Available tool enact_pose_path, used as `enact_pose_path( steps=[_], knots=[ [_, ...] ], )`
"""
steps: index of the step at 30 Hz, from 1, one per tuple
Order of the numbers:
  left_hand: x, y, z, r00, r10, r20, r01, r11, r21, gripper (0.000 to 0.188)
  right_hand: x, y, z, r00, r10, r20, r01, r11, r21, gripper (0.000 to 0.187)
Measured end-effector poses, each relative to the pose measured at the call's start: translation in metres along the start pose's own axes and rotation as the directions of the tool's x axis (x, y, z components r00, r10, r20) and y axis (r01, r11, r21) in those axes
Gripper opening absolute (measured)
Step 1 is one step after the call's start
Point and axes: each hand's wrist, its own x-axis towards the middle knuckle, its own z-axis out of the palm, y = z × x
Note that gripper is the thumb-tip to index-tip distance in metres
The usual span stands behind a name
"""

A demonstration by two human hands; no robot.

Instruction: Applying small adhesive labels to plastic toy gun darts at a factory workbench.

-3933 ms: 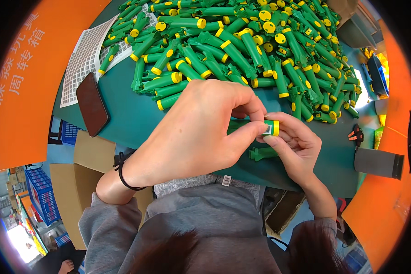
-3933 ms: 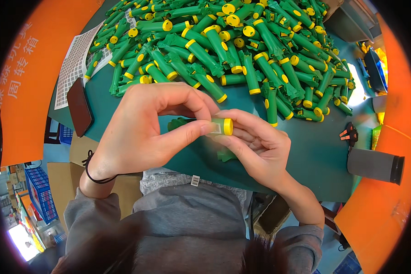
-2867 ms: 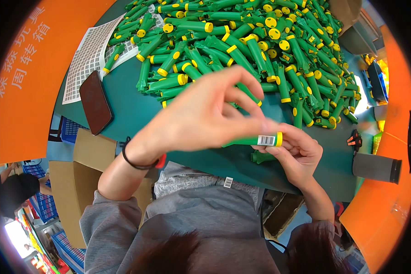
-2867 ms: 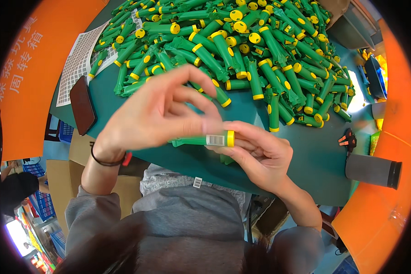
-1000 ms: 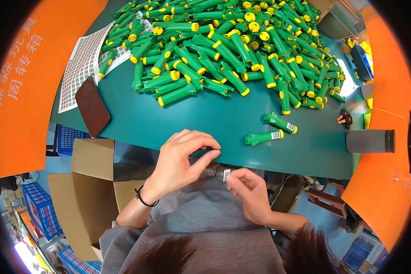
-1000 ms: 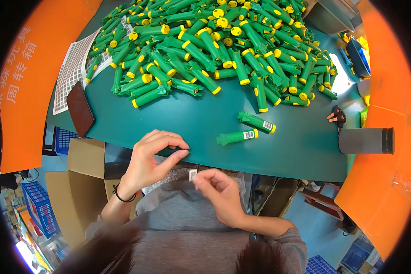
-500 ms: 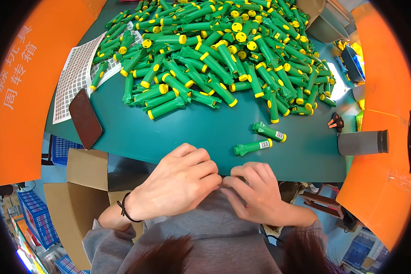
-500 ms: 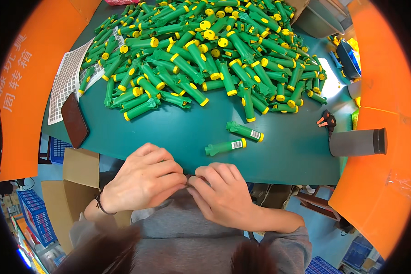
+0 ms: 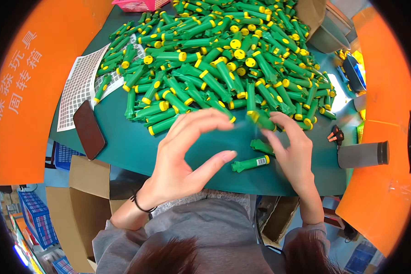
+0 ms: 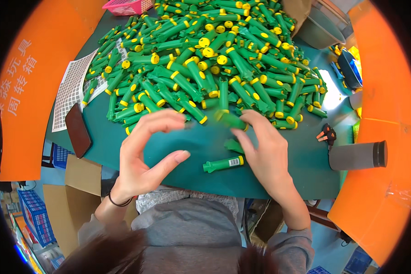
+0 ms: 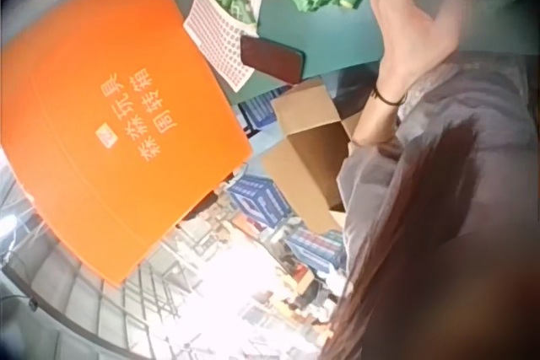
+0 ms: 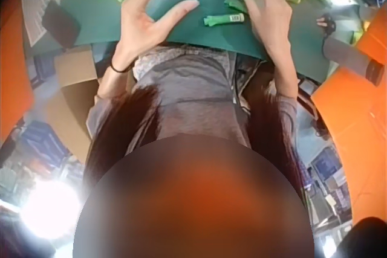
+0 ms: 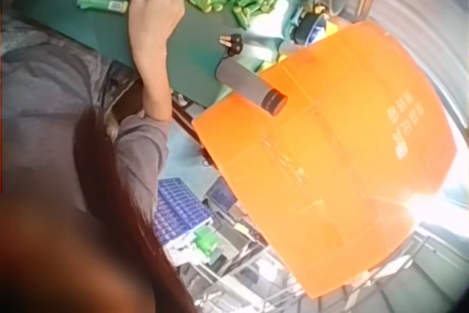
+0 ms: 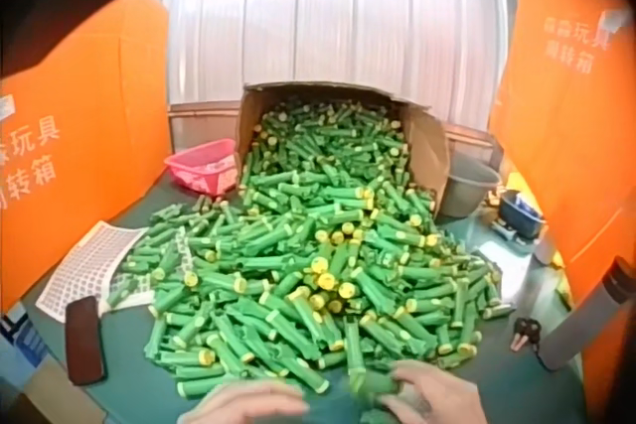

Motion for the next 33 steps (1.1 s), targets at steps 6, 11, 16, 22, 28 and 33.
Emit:
enact_pose_path(
  steps=[6, 11, 16, 22, 28, 33],
  knots=[
    [0.004, -0.005, 0.010, 0.988, -0.151, 0.015, 0.151, 0.975, -0.164, 0.064, 0.001, -0.021, 0.001, 0.949, -0.315, 0.018, 0.313, 0.946, 0.088, 0.034],
    [-0.004, -0.007, 0.009, 0.953, -0.304, 0.008, 0.289, 0.896, -0.337, 0.054, -0.006, -0.019, 0.006, 0.982, -0.017, 0.188, -0.118, 0.724, 0.680, 0.035],
    [0.001, -0.009, 0.002, 0.957, -0.291, 0.021, 0.274, 0.871, -0.408, 0.021, -0.010, -0.007, 0.013, 0.944, 0.029, 0.328, -0.312, 0.398, 0.863, 0.037],
    [0.019, 0.004, -0.007, 0.946, -0.161, 0.282, 0.213, 0.963, -0.165, 0.005, -0.011, -0.012, 0.015, 0.948, -0.006, 0.320, -0.283, 0.448, 0.848, 0.039],
    [0.023, 0.006, -0.003, 0.891, -0.323, 0.320, 0.402, 0.887, -0.226, 0.004, -0.012, -0.012, 0.013, 0.957, -0.039, 0.286, -0.227, 0.513, 0.828, 0.036],
    [0.029, 0.005, -0.004, 0.875, -0.310, 0.371, 0.386, 0.910, -0.151, 0.005, -0.012, -0.014, 0.011, 0.956, -0.008, 0.295, -0.241, 0.555, 0.796, 0.037]
  ],
)
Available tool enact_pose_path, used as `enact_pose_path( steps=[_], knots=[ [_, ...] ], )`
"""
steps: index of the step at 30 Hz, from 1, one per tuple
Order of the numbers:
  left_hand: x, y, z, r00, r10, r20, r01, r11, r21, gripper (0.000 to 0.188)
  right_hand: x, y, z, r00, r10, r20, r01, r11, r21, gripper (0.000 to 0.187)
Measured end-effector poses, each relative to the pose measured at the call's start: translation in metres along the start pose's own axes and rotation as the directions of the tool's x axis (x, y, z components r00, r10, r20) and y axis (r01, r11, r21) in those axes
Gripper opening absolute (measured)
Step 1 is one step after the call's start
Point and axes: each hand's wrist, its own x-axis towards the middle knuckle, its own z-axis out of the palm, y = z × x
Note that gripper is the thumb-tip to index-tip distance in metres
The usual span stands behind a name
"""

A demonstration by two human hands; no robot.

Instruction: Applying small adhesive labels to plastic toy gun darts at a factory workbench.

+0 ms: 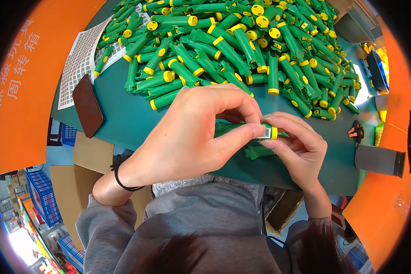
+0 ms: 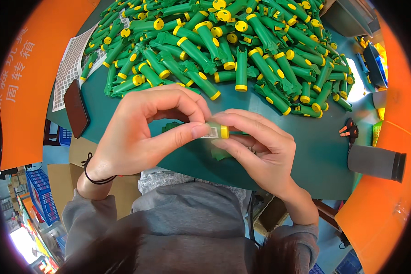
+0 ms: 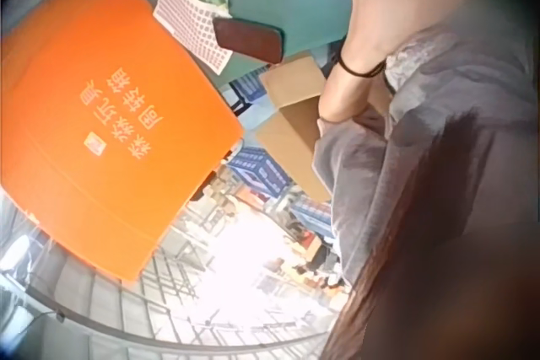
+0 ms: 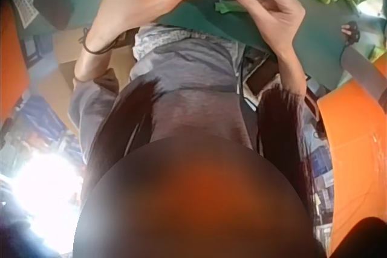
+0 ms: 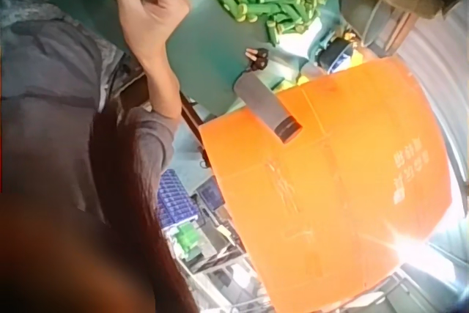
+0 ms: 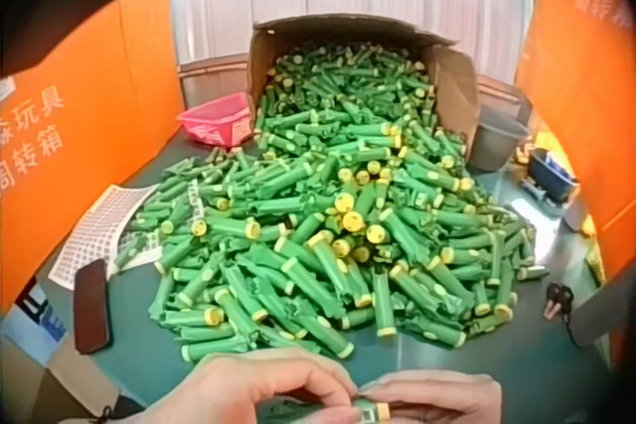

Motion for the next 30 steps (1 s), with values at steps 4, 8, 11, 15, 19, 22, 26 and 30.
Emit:
enact_pose_path(
  steps=[4, 8, 11, 15, 19, 22, 26, 30],
  knots=[
    [0.0012, 0.0006, 0.0007, 1.000, -0.004, 0.000, 0.004, 1.000, -0.008, 0.005, -0.0003, 0.0005, -0.0005, 1.000, 0.005, -0.008, -0.005, 1.000, 0.008, 0.038],
    [0.0009, 0.0000, 0.0020, 0.999, 0.032, -0.002, -0.031, 0.999, 0.042, 0.005, 0.0001, -0.0005, 0.0005, 1.000, 0.007, -0.007, -0.007, 1.000, 0.000, 0.037],
    [0.0005, 0.0006, 0.0029, 1.000, 0.024, -0.005, -0.024, 0.998, 0.065, 0.005, 0.0001, 0.0009, 0.0007, 1.000, -0.001, -0.009, 0.001, 1.000, -0.001, 0.037],
    [0.0006, -0.0010, 0.0047, 0.999, 0.038, -0.023, -0.036, 0.996, 0.086, 0.005, -0.0010, 0.0030, 0.0005, 1.000, -0.011, -0.015, 0.011, 1.000, 0.013, 0.037],
    [0.0007, -0.0007, 0.0055, 0.999, 0.044, -0.030, -0.040, 0.993, 0.115, 0.005, -0.0007, 0.0044, 0.0010, 1.000, -0.019, -0.024, 0.020, 0.999, 0.045, 0.036],
    [0.0008, 0.0008, 0.0069, 0.998, 0.039, -0.044, -0.034, 0.992, 0.118, 0.006, -0.0017, 0.0045, -0.0006, 1.000, -0.009, -0.018, 0.010, 1.000, 0.025, 0.039],
    [0.0005, 0.0009, 0.0068, 0.998, 0.040, -0.043, -0.035, 0.991, 0.129, 0.006, -0.0020, 0.0040, 0.0014, 0.999, 0.008, -0.038, -0.006, 0.999, 0.048, 0.037],
    [0.0008, 0.0016, 0.0083, 0.998, 0.041, -0.055, -0.033, 0.991, 0.132, 0.006, -0.0023, 0.0044, 0.0004, 0.999, 0.013, -0.048, -0.011, 0.999, 0.035, 0.036]
  ],
)
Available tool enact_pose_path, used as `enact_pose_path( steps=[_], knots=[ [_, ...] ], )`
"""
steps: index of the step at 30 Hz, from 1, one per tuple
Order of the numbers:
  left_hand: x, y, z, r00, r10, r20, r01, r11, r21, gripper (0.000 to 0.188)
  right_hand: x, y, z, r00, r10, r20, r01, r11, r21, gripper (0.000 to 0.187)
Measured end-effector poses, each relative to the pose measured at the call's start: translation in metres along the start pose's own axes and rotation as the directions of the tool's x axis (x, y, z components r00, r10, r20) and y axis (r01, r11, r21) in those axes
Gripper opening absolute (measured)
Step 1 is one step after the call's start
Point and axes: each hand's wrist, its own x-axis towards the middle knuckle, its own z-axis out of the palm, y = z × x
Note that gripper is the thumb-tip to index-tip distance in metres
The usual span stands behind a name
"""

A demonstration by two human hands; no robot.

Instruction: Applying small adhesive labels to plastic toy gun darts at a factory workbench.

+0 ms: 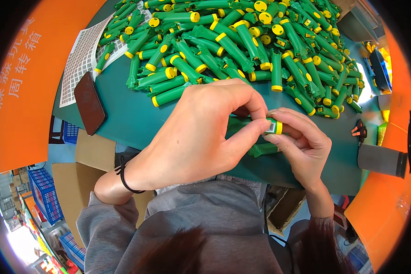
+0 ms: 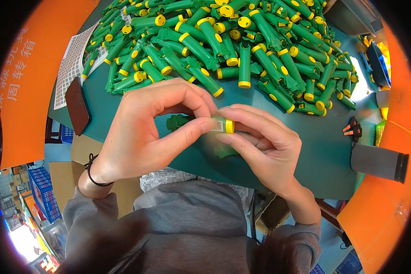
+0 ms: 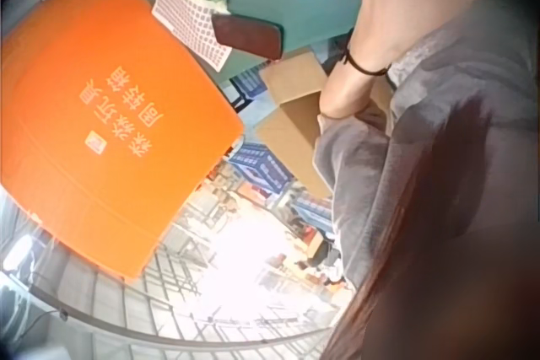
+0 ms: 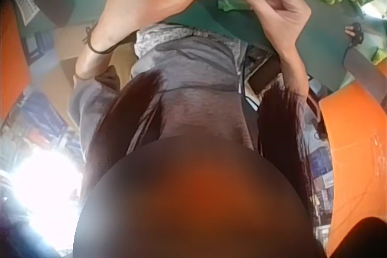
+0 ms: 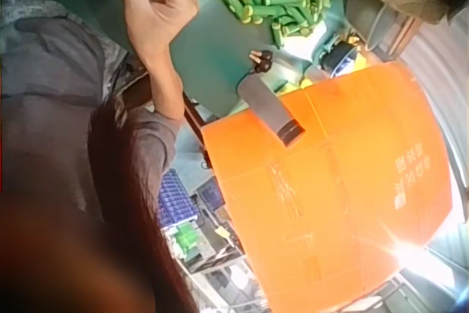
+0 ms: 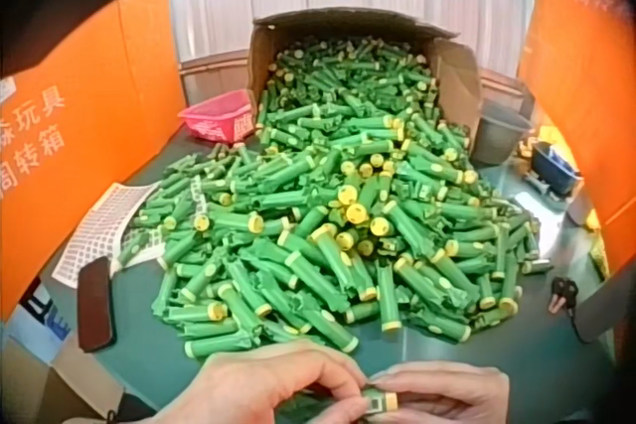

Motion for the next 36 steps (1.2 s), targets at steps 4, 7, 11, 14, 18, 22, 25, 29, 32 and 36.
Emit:
enact_pose_path(
  steps=[4, 7, 11, 14, 18, 22, 25, 29, 32, 36],
  knots=[
    [0.000, 0.000, 0.001, 1.000, 0.002, -0.018, -0.002, 1.000, 0.016, 0.006, 0.000, 0.000, 0.000, 1.000, -0.005, 0.001, 0.006, 1.000, -0.022, 0.036],
    [0.000, 0.000, 0.001, 1.000, 0.006, -0.018, -0.005, 1.000, 0.016, 0.006, -0.001, -0.001, 0.000, 1.000, 0.014, -0.017, -0.014, 1.000, 0.013, 0.036],
    [0.001, 0.000, 0.002, 1.000, 0.003, -0.022, -0.003, 1.000, 0.016, 0.006, 0.000, -0.002, 0.000, 1.000, 0.024, -0.020, -0.024, 1.000, 0.000, 0.035],
    [0.001, 0.000, 0.003, 0.999, 0.022, -0.035, -0.021, 1.000, 0.019, 0.007, 0.000, -0.002, 0.000, 1.000, 0.016, -0.018, -0.017, 1.000, -0.023, 0.035],
    [0.001, 0.000, 0.003, 0.999, 0.028, -0.042, -0.027, 0.999, 0.032, 0.007, 0.000, -0.004, 0.000, 0.999, 0.032, -0.024, -0.033, 0.999, -0.032, 0.035],
    [0.000, -0.002, 0.003, 0.998, 0.031, -0.060, -0.030, 0.999, 0.017, 0.007, 0.001, -0.003, 0.001, 0.999, 0.023, -0.023, -0.024, 0.999, -0.036, 0.036],
    [0.001, -0.003, 0.005, 0.998, 0.033, -0.059, -0.034, 0.999, -0.003, 0.008, -0.001, -0.002, -0.001, 0.999, 0.018, -0.034, -0.018, 1.000, -0.013, 0.036],
    [0.002, -0.006, 0.004, 0.998, 0.014, -0.059, -0.014, 1.000, -0.004, 0.009, 0.000, -0.001, -0.002, 1.000, 0.004, -0.015, -0.004, 1.000, -0.013, 0.035],
    [0.003, -0.008, 0.000, 0.999, -0.047, 0.005, 0.047, 0.997, -0.061, 0.016, -0.002, 0.000, -0.006, 0.999, -0.034, 0.021, 0.035, 0.998, -0.054, 0.034],
    [0.006, -0.007, -0.006, 0.984, -0.167, 0.060, 0.178, 0.926, -0.332, 0.030, -0.002, 0.000, -0.003, 0.997, -0.072, 0.036, 0.074, 0.994, -0.075, 0.033]
  ],
)
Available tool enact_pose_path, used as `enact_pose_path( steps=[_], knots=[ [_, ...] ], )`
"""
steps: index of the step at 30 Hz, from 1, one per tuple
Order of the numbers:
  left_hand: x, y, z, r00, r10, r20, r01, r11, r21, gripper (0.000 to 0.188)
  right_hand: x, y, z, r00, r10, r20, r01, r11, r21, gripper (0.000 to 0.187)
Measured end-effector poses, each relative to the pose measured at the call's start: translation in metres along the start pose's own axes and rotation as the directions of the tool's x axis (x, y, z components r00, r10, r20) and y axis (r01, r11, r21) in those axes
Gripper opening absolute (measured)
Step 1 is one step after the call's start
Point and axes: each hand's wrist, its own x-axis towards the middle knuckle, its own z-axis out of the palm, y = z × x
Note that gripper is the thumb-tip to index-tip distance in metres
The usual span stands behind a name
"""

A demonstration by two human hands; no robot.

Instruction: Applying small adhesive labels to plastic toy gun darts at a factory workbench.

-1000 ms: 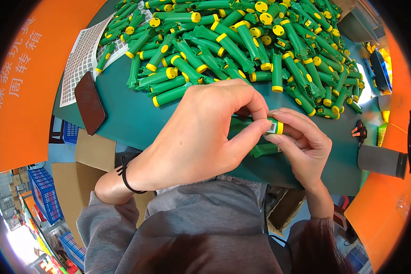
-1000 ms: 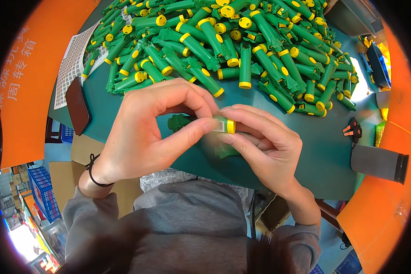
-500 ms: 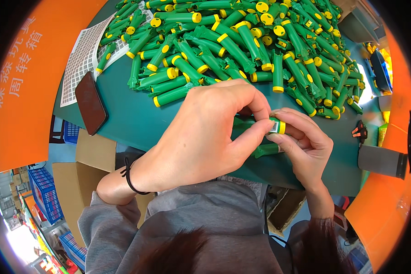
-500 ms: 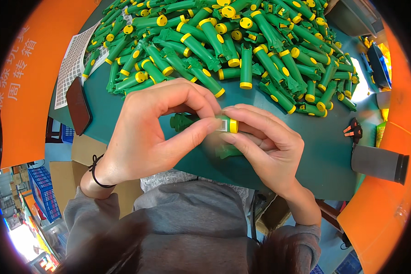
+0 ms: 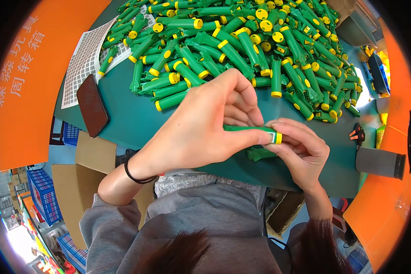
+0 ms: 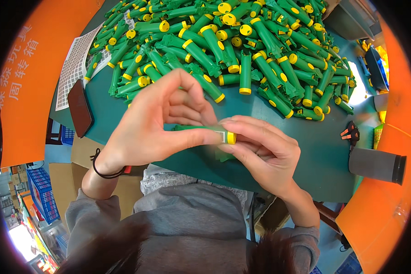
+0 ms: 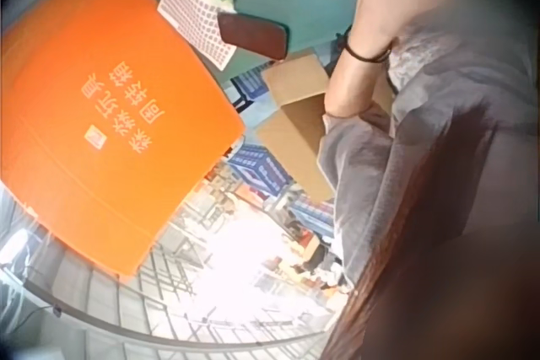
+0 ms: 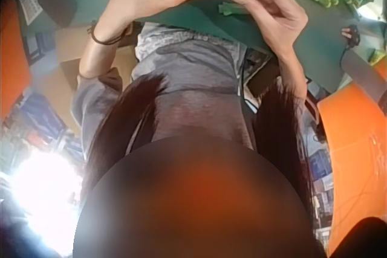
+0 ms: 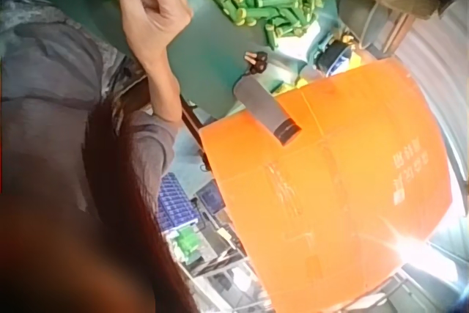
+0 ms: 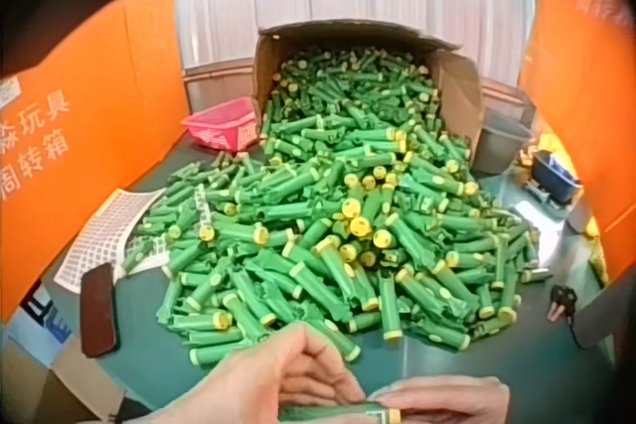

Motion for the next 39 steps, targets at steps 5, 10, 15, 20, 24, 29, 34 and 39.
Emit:
enact_pose_path(
  steps=[5, 10, 15, 20, 24, 29, 34, 39],
  knots=[
    [0.002, -0.002, -0.004, 0.989, -0.049, 0.140, 0.029, 0.989, 0.143, 0.026, 0.001, 0.001, 0.001, 1.000, 0.001, -0.009, -0.001, 1.000, -0.011, 0.033],
    [0.008, -0.006, 0.002, 0.959, -0.193, 0.207, 0.236, 0.949, -0.207, 0.025, 0.001, -0.001, -0.002, 0.999, 0.016, -0.036, -0.016, 1.000, -0.018, 0.032],
    [0.001, 0.000, 0.007, 0.964, -0.176, 0.201, 0.156, 0.982, 0.109, 0.022, -0.001, 0.000, 0.002, 0.997, 0.080, -0.025, -0.079, 0.997, 0.010, 0.035],
    [-0.009, -0.027, 0.001, 0.972, -0.065, 0.226, 0.115, 0.970, -0.215, 0.033, -0.012, -0.020, 0.001, 0.990, 0.143, -0.013, -0.143, 0.989, 0.023, 0.063],
    [-0.023, -0.027, -0.004, 0.961, -0.174, 0.216, 0.229, 0.936, -0.267, 0.044, -0.019, -0.031, -0.036, 0.993, 0.100, 0.066, -0.036, 0.773, -0.633, 0.089],
    [-0.022, -0.037, 0.001, 0.887, -0.231, 0.399, 0.403, 0.810, -0.426, 0.050, -0.039, -0.011, -0.040, 0.983, 0.140, 0.120, 0.000, 0.654, -0.757, 0.075],
    [-0.011, -0.055, 0.021, 0.978, 0.123, 0.167, -0.153, 0.970, 0.187, 0.049, -0.045, 0.002, -0.026, 0.971, 0.221, 0.089, -0.158, 0.875, -0.457, 0.072],
    [-0.016, -0.048, 0.046, 0.952, 0.255, 0.170, -0.303, 0.700, 0.647, 0.065, -0.041, 0.015, -0.001, 0.967, 0.226, 0.119, -0.229, 0.973, 0.013, 0.074]
  ],
)
